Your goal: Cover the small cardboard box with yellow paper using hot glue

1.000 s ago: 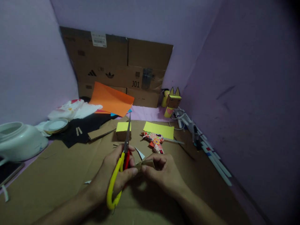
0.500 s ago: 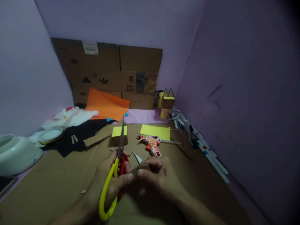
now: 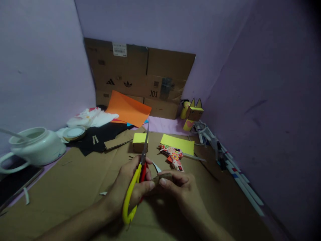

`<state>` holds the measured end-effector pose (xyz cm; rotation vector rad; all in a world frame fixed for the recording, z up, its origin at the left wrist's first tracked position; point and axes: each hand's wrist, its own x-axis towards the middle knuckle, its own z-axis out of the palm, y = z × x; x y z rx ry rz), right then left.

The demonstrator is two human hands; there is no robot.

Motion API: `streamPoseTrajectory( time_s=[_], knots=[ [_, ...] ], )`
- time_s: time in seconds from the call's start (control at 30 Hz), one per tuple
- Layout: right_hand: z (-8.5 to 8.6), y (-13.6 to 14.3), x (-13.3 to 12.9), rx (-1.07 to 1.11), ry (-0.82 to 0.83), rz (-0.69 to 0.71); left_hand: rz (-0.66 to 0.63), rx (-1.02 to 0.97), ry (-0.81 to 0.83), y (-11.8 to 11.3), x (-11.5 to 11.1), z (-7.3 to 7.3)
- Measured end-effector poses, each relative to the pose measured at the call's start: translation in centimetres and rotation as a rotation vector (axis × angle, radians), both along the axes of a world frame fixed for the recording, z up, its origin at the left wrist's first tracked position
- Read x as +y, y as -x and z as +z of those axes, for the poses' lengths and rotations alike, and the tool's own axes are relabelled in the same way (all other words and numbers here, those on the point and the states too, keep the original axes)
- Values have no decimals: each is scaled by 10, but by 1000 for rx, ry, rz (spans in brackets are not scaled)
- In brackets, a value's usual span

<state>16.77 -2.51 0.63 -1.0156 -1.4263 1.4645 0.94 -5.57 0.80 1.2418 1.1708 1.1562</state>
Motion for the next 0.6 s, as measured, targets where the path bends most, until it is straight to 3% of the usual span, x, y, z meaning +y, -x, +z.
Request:
streamPoseTrajectory(
  time_s=[0.13, 0.4, 0.53, 0.6],
  knots=[
    [-3, -2, 2, 21, 3, -29, -37, 49, -22, -1, 2, 6],
    [-6, -9, 7, 76, 26, -71, 6, 234, -112, 10, 1, 14],
    [-9, -9, 7, 92, 19, -68, 56, 487, -211, 19, 3, 17],
    [-12, -11, 8, 123, 21, -86, 8, 617, -251, 25, 4, 18]
  ],
)
